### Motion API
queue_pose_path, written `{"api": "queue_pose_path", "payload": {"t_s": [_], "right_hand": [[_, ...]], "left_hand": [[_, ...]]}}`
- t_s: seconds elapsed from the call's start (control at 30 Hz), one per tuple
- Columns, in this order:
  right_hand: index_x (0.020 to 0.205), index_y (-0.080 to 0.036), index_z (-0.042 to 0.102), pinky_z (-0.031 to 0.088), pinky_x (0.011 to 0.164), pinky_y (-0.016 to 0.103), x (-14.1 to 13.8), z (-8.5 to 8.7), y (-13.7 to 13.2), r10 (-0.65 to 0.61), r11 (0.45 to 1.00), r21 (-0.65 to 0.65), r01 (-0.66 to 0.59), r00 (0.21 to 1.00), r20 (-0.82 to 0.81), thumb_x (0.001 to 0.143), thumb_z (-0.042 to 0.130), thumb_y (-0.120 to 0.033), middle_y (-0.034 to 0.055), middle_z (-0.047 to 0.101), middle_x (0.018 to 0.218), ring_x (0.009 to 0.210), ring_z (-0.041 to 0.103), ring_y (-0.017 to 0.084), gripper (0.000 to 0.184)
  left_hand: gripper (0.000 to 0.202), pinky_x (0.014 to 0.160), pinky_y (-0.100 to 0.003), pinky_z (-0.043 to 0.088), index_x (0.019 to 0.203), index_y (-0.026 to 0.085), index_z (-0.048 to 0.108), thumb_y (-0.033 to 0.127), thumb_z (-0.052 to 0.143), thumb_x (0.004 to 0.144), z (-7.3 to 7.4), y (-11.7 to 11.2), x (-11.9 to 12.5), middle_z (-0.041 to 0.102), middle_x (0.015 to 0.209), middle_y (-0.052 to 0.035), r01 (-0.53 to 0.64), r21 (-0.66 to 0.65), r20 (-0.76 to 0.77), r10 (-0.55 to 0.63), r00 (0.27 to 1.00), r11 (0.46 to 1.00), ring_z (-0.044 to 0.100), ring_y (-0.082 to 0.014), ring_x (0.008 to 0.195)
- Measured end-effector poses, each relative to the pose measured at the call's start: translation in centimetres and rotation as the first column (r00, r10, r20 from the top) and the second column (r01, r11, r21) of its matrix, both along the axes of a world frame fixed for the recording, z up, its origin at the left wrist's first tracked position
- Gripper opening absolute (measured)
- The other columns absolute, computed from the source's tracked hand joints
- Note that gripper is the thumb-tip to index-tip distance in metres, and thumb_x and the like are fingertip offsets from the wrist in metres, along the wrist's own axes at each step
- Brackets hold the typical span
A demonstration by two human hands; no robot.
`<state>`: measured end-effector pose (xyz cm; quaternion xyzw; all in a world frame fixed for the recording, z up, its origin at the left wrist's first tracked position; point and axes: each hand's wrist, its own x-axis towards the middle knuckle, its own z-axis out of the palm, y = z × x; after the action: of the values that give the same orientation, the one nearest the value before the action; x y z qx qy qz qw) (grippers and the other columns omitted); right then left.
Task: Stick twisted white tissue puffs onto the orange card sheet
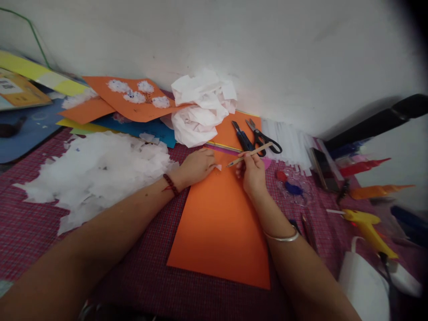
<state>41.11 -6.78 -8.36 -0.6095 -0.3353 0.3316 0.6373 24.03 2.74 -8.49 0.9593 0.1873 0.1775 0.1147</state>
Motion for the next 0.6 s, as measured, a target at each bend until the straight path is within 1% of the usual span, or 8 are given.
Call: {"api": "queue_pose_path", "payload": {"t_s": [0.13, 0.27, 0.43, 0.6], "right_hand": [[0.082, -0.020, 0.055, 0.031, 0.035, 0.018, -0.08, 0.12, -0.28, 0.072, 0.997, -0.039, -0.070, 0.996, 0.057, 0.085, 0.056, -0.051, -0.0069, 0.053, 0.052, 0.037, 0.046, 0.006, 0.031], [0.084, -0.020, 0.056, 0.031, 0.035, 0.018, -0.39, 0.09, -0.16, 0.081, 0.997, -0.020, -0.079, 0.992, 0.100, 0.085, 0.057, -0.054, -0.0056, 0.056, 0.053, 0.038, 0.047, 0.007, 0.034], [0.086, -0.019, 0.057, 0.032, 0.037, 0.019, -0.51, -0.17, 0.17, 0.092, 0.996, 0.009, -0.094, 0.985, 0.143, 0.085, 0.058, -0.054, -0.0032, 0.061, 0.058, 0.040, 0.050, 0.007, 0.035], [0.088, -0.019, 0.058, 0.034, 0.039, 0.020, -0.60, -0.36, 0.21, 0.112, 0.994, -0.007, -0.113, 0.977, 0.180, 0.086, 0.055, -0.055, -0.0025, 0.062, 0.061, 0.042, 0.050, 0.007, 0.036]], "left_hand": [[0.030, 0.084, -0.033, 0.046, 0.089, 0.016, 0.074, 0.024, 0.046, 0.096, -0.14, 0.10, 0.03, 0.064, 0.089, -0.0072, -0.008, -0.034, 0.015, 0.008, 1.000, 0.999, 0.057, -0.0202, 0.089], [0.030, 0.086, -0.035, 0.047, 0.088, 0.014, 0.074, 0.021, 0.045, 0.095, -0.03, 0.02, 0.14, 0.065, 0.089, -0.0083, -0.010, -0.020, 0.007, 0.010, 1.000, 1.000, 0.057, -0.0208, 0.089], [0.029, 0.086, -0.035, 0.047, 0.085, 0.014, 0.073, 0.021, 0.047, 0.095, -0.22, 0.04, 0.17, 0.064, 0.087, -0.0084, -0.016, -0.004, 0.006, 0.016, 1.000, 1.000, 0.057, -0.0209, 0.089], [0.024, 0.086, -0.035, 0.047, 0.085, 0.014, 0.072, 0.019, 0.050, 0.093, -0.61, 0.25, 0.11, 0.064, 0.088, -0.0078, -0.012, -0.001, 0.043, 0.012, 0.999, 1.000, 0.057, -0.0207, 0.091]]}}
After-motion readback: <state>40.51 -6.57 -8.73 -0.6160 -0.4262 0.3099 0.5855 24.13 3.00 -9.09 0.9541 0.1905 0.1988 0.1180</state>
